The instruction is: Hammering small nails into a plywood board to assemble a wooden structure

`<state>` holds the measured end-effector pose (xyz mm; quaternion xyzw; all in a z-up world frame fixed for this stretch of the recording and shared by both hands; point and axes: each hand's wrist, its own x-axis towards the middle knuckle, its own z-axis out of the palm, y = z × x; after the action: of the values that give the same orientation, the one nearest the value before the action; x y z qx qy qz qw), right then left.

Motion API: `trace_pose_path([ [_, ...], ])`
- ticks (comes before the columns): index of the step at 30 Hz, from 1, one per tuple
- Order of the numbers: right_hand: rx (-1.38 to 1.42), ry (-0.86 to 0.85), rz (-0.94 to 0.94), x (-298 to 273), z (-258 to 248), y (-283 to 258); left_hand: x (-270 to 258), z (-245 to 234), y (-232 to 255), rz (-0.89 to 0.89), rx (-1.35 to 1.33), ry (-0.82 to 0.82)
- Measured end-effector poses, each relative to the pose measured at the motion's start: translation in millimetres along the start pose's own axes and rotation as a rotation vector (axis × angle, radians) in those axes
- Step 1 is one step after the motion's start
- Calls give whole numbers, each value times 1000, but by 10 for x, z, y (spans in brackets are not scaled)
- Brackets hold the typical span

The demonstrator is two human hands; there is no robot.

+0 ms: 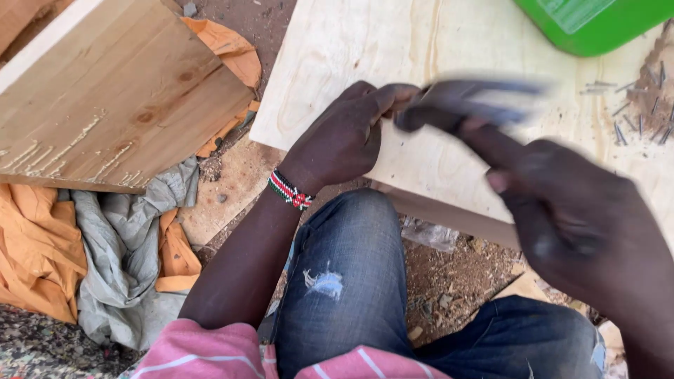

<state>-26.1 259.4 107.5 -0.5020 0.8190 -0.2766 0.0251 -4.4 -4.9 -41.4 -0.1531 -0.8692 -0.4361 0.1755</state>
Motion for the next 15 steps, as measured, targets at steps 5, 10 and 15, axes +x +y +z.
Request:
trace_pose_path([
  [5,22,-32,-84,-84,225,244,18,-70,142,-16,-50,-44],
  [10,-148,-166,242,-59,93,104,-9,-38,77,-36,-41,-36],
  [15,-220,-225,238,-23,225,245,-9,-27,49,-18,-12,-37],
])
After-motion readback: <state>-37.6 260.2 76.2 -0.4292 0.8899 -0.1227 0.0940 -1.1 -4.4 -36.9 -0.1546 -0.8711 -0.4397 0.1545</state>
